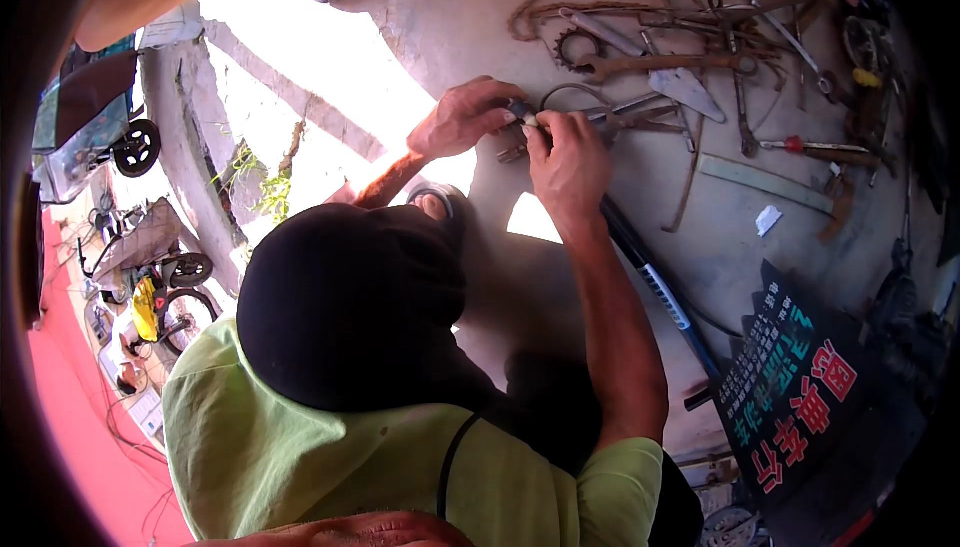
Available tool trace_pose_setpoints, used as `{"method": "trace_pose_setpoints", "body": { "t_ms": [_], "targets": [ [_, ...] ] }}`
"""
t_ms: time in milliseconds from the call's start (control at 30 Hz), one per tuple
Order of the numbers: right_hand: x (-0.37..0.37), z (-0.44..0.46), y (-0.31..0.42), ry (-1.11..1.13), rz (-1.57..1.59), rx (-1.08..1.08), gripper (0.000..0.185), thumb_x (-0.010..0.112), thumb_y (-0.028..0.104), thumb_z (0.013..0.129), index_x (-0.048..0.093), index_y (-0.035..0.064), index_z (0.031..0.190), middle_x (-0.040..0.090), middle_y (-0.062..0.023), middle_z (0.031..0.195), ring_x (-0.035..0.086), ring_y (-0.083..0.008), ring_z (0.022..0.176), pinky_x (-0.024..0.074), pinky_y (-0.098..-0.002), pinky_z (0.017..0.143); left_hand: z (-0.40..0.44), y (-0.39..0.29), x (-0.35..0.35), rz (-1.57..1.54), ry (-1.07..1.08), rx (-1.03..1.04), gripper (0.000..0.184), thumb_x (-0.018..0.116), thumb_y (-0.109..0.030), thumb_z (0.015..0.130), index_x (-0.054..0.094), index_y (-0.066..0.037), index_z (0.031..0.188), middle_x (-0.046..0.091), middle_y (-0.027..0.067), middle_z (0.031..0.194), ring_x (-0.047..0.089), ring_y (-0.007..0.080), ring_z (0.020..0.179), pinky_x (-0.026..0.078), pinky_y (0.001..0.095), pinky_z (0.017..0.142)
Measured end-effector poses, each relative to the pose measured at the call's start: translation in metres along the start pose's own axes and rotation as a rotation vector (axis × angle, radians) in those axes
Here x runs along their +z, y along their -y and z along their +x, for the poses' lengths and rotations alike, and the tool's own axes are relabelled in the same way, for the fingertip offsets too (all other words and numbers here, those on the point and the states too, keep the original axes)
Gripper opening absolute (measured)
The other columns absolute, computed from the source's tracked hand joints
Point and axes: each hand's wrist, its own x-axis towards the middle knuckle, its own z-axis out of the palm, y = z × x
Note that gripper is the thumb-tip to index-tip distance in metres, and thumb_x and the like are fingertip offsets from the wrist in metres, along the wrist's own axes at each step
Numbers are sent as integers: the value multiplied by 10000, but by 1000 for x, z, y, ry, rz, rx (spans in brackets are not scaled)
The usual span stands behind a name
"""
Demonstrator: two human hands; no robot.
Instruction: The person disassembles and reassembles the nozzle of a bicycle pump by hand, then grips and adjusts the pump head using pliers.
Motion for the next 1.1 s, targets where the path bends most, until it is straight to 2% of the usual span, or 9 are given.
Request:
{"method": "trace_pose_setpoints", "body": {
  "t_ms": [233,433,533,833,1100],
  "targets": [
    [1,4,-9,12,-20,-142,170,733,201,912,672,73,1005,647,-112,922,649,-351,858,516,-460,735,-1,1,1,1,-7,-6,312,693,-92,916,694,-73,1227,663,171,1075,680,304,978,559,382,859],
    [-4,10,-17,124,33,-139,169,701,192,944,657,71,1054,656,-106,960,647,-354,885,511,-457,769,-1,7,5,-45,-21,-31,313,692,-87,913,696,-78,1226,660,172,1067,682,315,976,558,392,853],
    [-4,11,-16,98,38,-138,164,727,200,913,654,79,996,640,-110,919,647,-347,860,515,-460,741,-1,6,5,-47,-9,-36,315,697,-85,911,695,-78,1225,659,172,1061,678,314,975,554,393,854],
    [6,6,-15,15,-17,-175,194,771,181,853,635,94,960,632,-86,903,644,-329,846,509,-458,737,-2,4,1,4,3,27,312,717,-83,906,695,-74,1217,657,161,1036,665,307,960,549,389,849],
    [3,6,-14,24,-9,-199,167,747,135,892,637,66,997,639,-83,935,639,-321,866,509,-440,748,-2,0,0,17,-4,13,312,718,-79,905,698,-74,1216,659,158,1048,673,298,954,554,383,837]
  ]
}}
